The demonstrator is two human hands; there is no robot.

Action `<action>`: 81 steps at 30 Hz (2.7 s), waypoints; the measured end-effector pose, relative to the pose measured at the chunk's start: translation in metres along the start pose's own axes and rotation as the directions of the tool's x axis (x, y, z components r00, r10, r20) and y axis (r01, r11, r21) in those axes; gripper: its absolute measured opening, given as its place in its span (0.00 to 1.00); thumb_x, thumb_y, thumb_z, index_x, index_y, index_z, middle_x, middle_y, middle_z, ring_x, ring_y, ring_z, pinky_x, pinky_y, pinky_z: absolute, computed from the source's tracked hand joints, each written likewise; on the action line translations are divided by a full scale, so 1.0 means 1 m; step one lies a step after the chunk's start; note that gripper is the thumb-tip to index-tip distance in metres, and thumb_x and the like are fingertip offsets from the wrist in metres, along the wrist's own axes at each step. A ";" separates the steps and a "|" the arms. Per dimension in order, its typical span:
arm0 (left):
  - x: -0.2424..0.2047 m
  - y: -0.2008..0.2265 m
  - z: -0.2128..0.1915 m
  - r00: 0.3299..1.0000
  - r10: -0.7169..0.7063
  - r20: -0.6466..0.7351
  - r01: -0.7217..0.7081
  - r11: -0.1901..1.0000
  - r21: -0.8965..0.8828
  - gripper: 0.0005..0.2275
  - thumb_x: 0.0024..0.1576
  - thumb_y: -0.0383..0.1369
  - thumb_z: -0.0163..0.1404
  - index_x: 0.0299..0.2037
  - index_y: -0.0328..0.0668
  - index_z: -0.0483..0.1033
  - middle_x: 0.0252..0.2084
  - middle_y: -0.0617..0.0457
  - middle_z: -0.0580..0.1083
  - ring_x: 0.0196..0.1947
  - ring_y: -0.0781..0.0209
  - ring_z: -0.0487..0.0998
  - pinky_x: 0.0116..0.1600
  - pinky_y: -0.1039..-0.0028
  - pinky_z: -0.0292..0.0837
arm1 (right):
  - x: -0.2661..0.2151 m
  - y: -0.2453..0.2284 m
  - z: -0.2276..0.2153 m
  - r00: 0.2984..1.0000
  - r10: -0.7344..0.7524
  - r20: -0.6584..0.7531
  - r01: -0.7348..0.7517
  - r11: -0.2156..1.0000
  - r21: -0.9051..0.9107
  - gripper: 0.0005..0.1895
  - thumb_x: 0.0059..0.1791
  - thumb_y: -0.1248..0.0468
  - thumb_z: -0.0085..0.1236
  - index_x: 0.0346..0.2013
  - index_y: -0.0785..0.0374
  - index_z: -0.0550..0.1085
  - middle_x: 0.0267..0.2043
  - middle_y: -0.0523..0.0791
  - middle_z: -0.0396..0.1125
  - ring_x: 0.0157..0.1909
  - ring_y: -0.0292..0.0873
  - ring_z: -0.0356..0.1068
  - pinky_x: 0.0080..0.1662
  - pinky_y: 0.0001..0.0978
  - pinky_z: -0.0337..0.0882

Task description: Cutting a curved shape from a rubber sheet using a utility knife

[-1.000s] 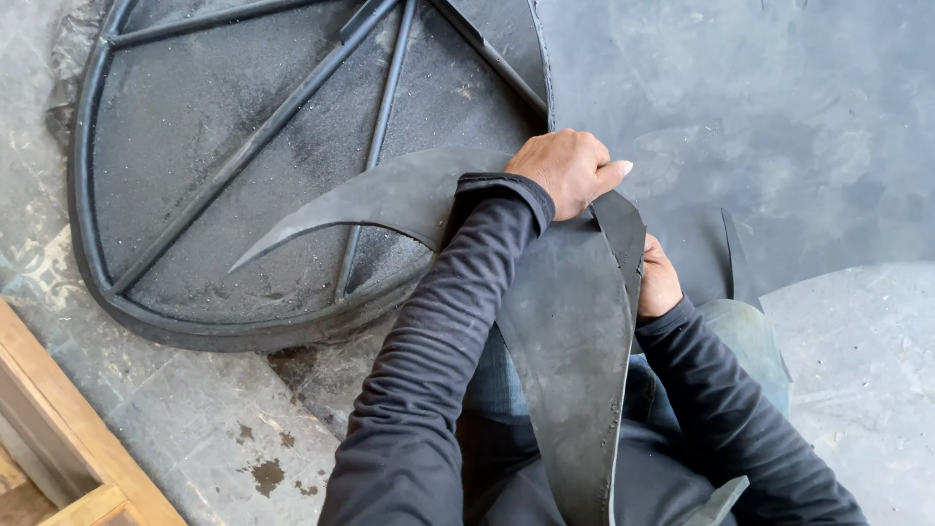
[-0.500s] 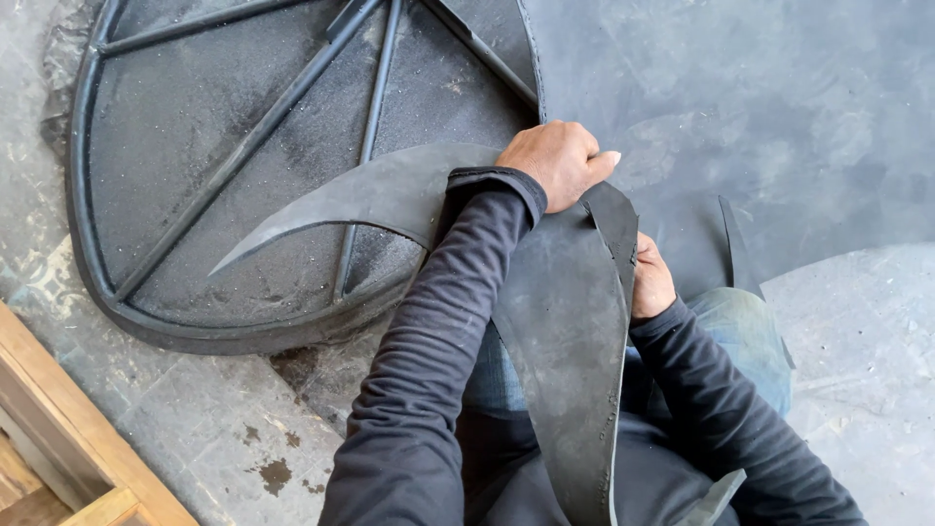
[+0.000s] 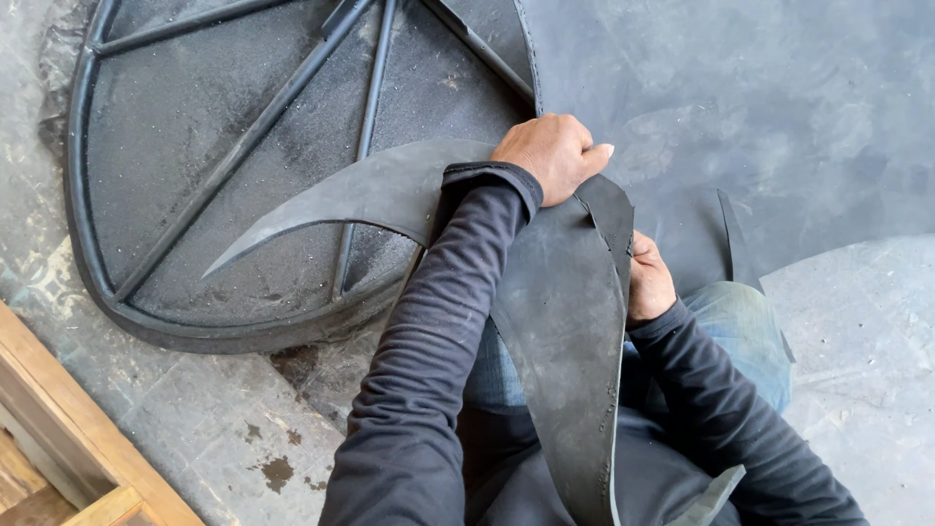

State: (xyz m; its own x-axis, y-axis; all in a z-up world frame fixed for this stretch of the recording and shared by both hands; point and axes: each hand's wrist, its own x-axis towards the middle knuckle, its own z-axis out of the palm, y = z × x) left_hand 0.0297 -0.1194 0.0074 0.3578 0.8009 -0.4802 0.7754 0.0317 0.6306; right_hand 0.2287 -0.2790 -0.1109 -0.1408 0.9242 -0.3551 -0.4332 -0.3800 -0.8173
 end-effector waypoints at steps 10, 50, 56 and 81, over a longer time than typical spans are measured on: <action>0.002 -0.002 0.002 1.000 -0.018 -0.013 0.018 1.000 -0.004 0.21 0.50 0.54 0.44 0.15 0.49 0.73 0.23 0.46 0.77 0.37 0.43 0.83 0.46 0.59 0.75 | -0.007 -0.004 0.005 1.000 0.021 -0.013 -0.021 0.999 0.035 0.05 0.52 0.64 0.55 0.35 0.62 0.75 0.30 0.50 0.74 0.29 0.43 0.78 0.29 0.32 0.79; 0.003 -0.005 -0.006 0.997 -0.030 -0.074 0.028 0.999 -0.023 0.21 0.52 0.51 0.43 0.15 0.47 0.72 0.21 0.45 0.75 0.33 0.41 0.82 0.43 0.58 0.75 | -0.022 -0.007 0.000 1.000 0.015 0.026 -0.016 0.999 0.031 0.12 0.56 0.60 0.50 0.45 0.65 0.76 0.31 0.49 0.75 0.30 0.40 0.78 0.27 0.29 0.79; -0.008 -0.009 -0.015 0.939 0.249 -0.239 -0.230 0.967 0.105 0.23 0.62 0.52 0.37 0.24 0.43 0.70 0.26 0.41 0.75 0.37 0.37 0.80 0.45 0.51 0.72 | 0.004 -0.015 -0.009 0.994 -0.010 0.105 0.011 1.000 -0.014 0.11 0.56 0.61 0.50 0.44 0.64 0.76 0.31 0.48 0.75 0.30 0.39 0.78 0.27 0.27 0.78; -0.006 0.013 0.009 0.977 0.199 -0.075 -0.192 0.977 0.092 0.22 0.58 0.49 0.36 0.24 0.45 0.76 0.24 0.43 0.78 0.35 0.39 0.83 0.45 0.53 0.77 | 0.028 -0.007 -0.027 0.986 0.022 0.166 -0.021 1.000 -0.009 0.08 0.54 0.63 0.53 0.38 0.65 0.75 0.26 0.50 0.72 0.23 0.41 0.76 0.21 0.25 0.74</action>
State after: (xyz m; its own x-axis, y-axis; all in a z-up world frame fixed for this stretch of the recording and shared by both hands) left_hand 0.0427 -0.1291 0.0132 0.4649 0.8339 -0.2974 0.7365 -0.1778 0.6526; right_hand 0.2517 -0.2515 -0.1277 -0.2962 0.9093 -0.2924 -0.4219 -0.3992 -0.8140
